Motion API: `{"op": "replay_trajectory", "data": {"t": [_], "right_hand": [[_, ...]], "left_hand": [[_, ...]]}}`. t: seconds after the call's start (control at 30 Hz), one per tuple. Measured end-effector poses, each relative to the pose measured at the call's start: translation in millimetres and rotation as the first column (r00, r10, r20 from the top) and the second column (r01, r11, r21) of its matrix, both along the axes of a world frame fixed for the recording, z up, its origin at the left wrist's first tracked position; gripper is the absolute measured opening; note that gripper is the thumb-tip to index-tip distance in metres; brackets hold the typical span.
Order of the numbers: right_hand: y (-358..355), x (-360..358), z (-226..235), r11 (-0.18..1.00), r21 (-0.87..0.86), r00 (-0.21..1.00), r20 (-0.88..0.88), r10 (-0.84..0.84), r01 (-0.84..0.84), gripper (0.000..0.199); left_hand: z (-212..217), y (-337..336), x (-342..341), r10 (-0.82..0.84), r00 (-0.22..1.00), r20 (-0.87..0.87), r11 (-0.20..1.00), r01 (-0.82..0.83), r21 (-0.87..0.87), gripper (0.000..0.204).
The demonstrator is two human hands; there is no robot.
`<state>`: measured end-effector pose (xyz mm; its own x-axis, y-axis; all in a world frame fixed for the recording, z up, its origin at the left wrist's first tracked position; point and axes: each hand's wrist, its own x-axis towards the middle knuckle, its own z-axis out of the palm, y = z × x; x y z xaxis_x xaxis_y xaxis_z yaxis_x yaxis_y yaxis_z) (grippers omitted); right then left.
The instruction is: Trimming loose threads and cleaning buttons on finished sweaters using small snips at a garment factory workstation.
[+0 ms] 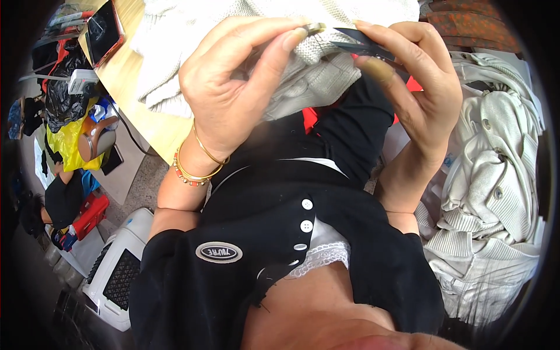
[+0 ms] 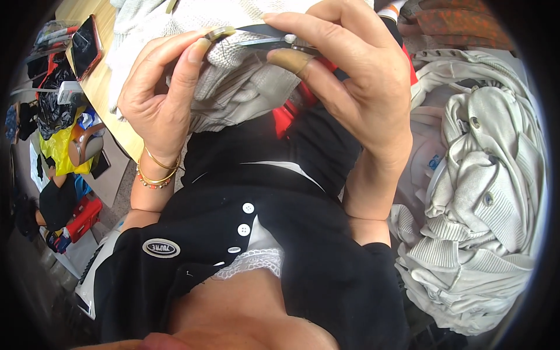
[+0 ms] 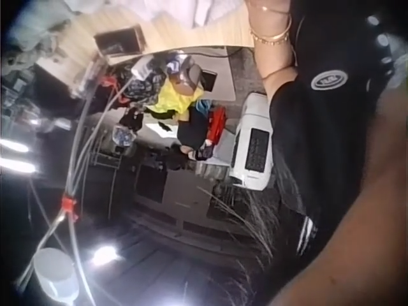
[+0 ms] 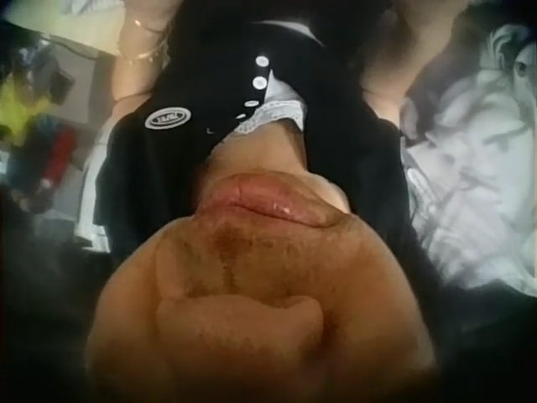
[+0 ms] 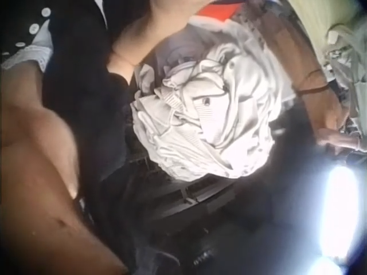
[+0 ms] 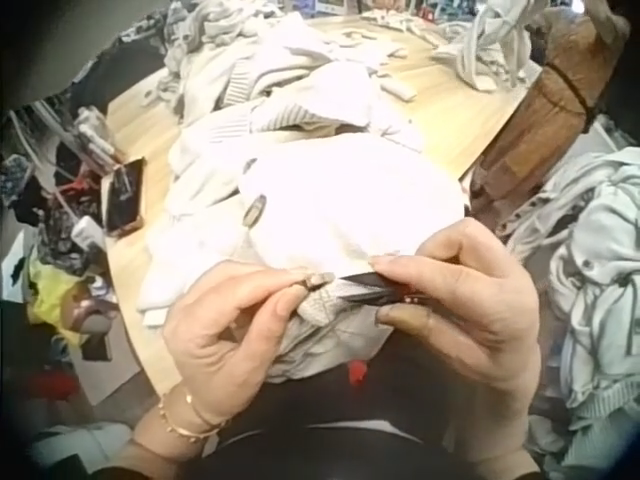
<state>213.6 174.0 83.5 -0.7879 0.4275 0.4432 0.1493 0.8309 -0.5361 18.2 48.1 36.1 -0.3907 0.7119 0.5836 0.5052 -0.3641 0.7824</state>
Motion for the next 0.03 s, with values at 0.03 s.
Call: {"op": "replay_trajectory", "data": {"t": [0.03], "right_hand": [[0.2,-0.4,-0.1,1.0,0.0,1.0,0.001,0.003,-0.003,0.041]], "left_hand": [[-0.3,-0.8,0.1,0.0,1.0,0.005,1.0,0.0,-0.009,0.017]]}}
